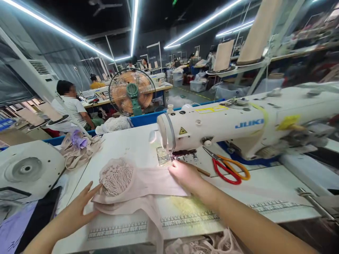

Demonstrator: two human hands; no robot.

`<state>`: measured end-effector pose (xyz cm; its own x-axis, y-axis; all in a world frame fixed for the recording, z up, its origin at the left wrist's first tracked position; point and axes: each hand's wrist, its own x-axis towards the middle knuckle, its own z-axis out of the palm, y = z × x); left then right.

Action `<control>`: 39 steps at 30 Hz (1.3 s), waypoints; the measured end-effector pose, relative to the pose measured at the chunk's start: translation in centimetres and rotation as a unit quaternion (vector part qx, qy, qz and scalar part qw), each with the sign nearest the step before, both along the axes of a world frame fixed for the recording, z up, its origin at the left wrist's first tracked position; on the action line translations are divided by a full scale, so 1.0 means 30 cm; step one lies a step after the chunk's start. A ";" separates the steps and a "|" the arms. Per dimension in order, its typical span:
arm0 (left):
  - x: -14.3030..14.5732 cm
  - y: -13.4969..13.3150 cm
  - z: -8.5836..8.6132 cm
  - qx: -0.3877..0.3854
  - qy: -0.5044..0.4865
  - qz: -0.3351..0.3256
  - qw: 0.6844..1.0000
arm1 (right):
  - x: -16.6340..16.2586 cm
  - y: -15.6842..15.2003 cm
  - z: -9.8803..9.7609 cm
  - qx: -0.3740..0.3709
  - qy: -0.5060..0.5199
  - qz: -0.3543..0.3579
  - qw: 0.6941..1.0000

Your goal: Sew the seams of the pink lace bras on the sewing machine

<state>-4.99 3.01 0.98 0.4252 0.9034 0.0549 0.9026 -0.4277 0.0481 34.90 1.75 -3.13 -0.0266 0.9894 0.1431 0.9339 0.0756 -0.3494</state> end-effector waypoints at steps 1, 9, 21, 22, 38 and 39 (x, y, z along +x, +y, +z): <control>0.029 -0.011 0.027 0.018 0.009 0.014 1.000 | -0.005 -0.004 -0.013 0.008 -0.018 -0.007 1.000; 0.732 -0.015 -0.059 -0.005 -0.087 -0.261 0.961 | 0.022 -0.092 -0.035 0.073 -0.096 0.064 0.991; 0.855 0.073 -0.210 0.052 -0.042 -0.292 0.954 | 0.119 -0.288 -0.171 0.216 -0.069 0.187 0.956; 0.861 0.076 -0.207 0.052 -0.037 -0.290 0.955 | 0.119 -0.285 -0.171 0.212 -0.068 0.187 0.957; 0.887 0.069 -0.207 0.034 -0.042 -0.260 0.964 | 0.117 -0.291 -0.148 0.194 -0.092 0.193 0.958; 0.890 0.068 -0.206 0.034 -0.042 -0.261 0.964 | 0.116 -0.291 -0.147 0.189 -0.091 0.191 0.959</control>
<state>21.71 5.07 -5.21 0.8122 0.5608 0.1604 0.5576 -0.8272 0.0685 38.38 -6.99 -7.55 -0.4354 0.7807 0.4484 0.8559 0.5133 -0.0627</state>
